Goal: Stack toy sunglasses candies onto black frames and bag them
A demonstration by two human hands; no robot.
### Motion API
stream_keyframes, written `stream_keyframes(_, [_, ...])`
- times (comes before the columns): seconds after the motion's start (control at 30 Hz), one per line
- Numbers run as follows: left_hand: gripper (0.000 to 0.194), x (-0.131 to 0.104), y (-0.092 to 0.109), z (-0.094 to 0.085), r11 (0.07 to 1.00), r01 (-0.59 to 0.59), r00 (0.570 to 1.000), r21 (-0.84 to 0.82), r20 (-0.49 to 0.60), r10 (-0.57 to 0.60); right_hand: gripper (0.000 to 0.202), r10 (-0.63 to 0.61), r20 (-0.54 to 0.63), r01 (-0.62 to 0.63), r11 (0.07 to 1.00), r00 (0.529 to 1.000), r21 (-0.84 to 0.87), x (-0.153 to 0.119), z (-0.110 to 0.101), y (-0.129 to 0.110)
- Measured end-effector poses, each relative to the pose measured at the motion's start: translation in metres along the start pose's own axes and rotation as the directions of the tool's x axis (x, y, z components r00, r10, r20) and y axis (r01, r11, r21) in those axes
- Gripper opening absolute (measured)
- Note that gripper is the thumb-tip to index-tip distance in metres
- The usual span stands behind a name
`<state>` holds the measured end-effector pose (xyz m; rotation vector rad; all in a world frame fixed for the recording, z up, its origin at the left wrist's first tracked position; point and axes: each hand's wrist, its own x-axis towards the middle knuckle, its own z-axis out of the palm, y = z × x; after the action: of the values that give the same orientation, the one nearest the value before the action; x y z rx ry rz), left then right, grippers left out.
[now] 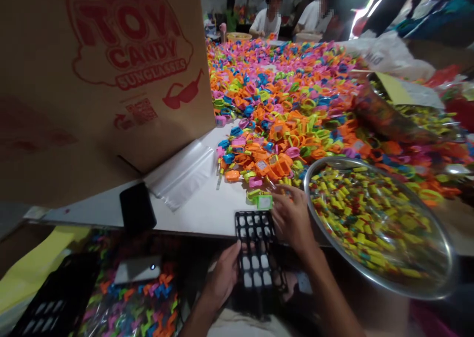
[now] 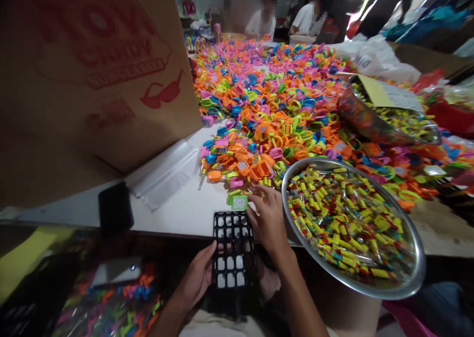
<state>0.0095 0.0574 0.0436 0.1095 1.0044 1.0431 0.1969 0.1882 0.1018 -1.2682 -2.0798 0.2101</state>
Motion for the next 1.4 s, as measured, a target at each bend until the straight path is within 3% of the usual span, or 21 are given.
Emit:
stream_keyframes(0.1, [0.057, -0.002, -0.005, 0.006, 0.999, -0.003, 0.999, -0.034, 0.033, 0.004, 0.016, 0.156, -0.056, -0.145, 0.976, 0.986, 0.161, -0.002, 0.002, -0.003])
stream_keyframes(0.23, [0.053, -0.003, -0.005, 0.014, 0.987, 0.062, 0.996, -0.146, 0.079, -0.051, 0.028, 0.465, 0.05, -0.445, 0.803, 0.884, 0.396, 0.002, 0.008, -0.014])
stream_keyframes(0.33, [0.049, -0.003, -0.004, 0.016, 0.967, 0.11, 0.992, -0.231, 0.085, -0.093, 0.034, 0.454, 0.207, -0.487, 0.677, 0.867, 0.552, 0.003, 0.008, -0.025])
stream_keyframes(0.47, [0.044, -0.002, -0.005, 0.013, 0.957, 0.128, 0.99, -0.262, 0.091, -0.107, 0.037, 0.366, 0.335, -0.496, 0.648, 0.868, 0.578, -0.007, 0.001, -0.034])
stream_keyframes(0.63, [0.049, 0.002, -0.012, 0.009, 0.994, 0.044, 0.995, -0.104, 0.097, -0.034, 0.035, 0.482, 0.286, -0.555, 0.634, 0.828, 0.539, -0.027, -0.002, -0.038])
stream_keyframes(0.73, [0.049, -0.001, -0.014, 0.005, 0.97, -0.166, 0.979, 0.177, 0.146, 0.141, 0.035, 0.541, 0.207, -0.553, 0.624, 0.815, 0.551, -0.043, -0.004, -0.04])
stream_keyframes(0.83, [0.042, -0.015, -0.004, -0.002, 0.747, -0.437, 0.898, 0.501, 0.283, 0.336, 0.036, 0.652, 0.053, -0.554, 0.595, 0.756, 0.582, -0.062, -0.016, -0.044])
stream_keyframes(0.9, [0.037, -0.027, 0.008, -0.007, 0.523, -0.616, 0.788, 0.589, 0.454, 0.416, 0.036, 0.666, -0.001, -0.526, 0.59, 0.746, 0.612, -0.074, -0.029, -0.046])
stream_keyframes(0.97, [0.036, -0.039, 0.022, -0.01, 0.312, -0.771, 0.633, 0.555, 0.613, 0.473, 0.039, 0.593, 0.026, -0.474, 0.617, 0.805, 0.628, -0.083, -0.042, -0.048])
stream_keyframes(1.03, [0.043, -0.047, 0.034, -0.013, 0.142, -0.851, 0.503, 0.506, 0.706, 0.499, 0.036, 0.485, 0.092, -0.428, 0.649, 0.87, 0.629, -0.091, -0.054, -0.049])
stream_keyframes(1.1, [0.05, -0.053, 0.042, -0.015, 0.016, -0.872, 0.437, 0.488, 0.765, 0.473, 0.029, 0.421, 0.134, -0.403, 0.653, 0.897, 0.641, -0.098, -0.062, -0.049])
stream_keyframes(1.17, [0.054, -0.054, 0.046, -0.016, -0.054, -0.871, 0.415, 0.488, 0.79, 0.452, 0.023, 0.403, 0.144, -0.392, 0.646, 0.904, 0.655, -0.105, -0.066, -0.048])
stream_keyframes(1.23, [0.052, -0.051, 0.044, -0.017, -0.07, -0.859, 0.425, 0.508, 0.782, 0.456, 0.024, 0.404, 0.124, -0.381, 0.657, 0.907, 0.65, -0.11, -0.066, -0.046])
stream_keyframes(1.27, [0.047, -0.047, 0.04, -0.017, -0.05, -0.844, 0.452, 0.534, 0.759, 0.468, 0.026, 0.42, 0.112, -0.389, 0.663, 0.9, 0.639, -0.111, -0.064, -0.045])
stream_keyframes(1.33, [0.029, -0.036, 0.028, -0.015, 0.06, -0.771, 0.556, 0.634, 0.625, 0.547, 0.03, 0.521, 0.067, -0.446, 0.647, 0.851, 0.618, -0.109, -0.056, -0.043])
stream_keyframes(1.4, [0.015, -0.02, 0.011, -0.012, 0.291, -0.625, 0.709, 0.725, 0.369, 0.601, 0.035, 0.649, 0.038, -0.535, 0.59, 0.759, 0.605, -0.104, -0.042, -0.04])
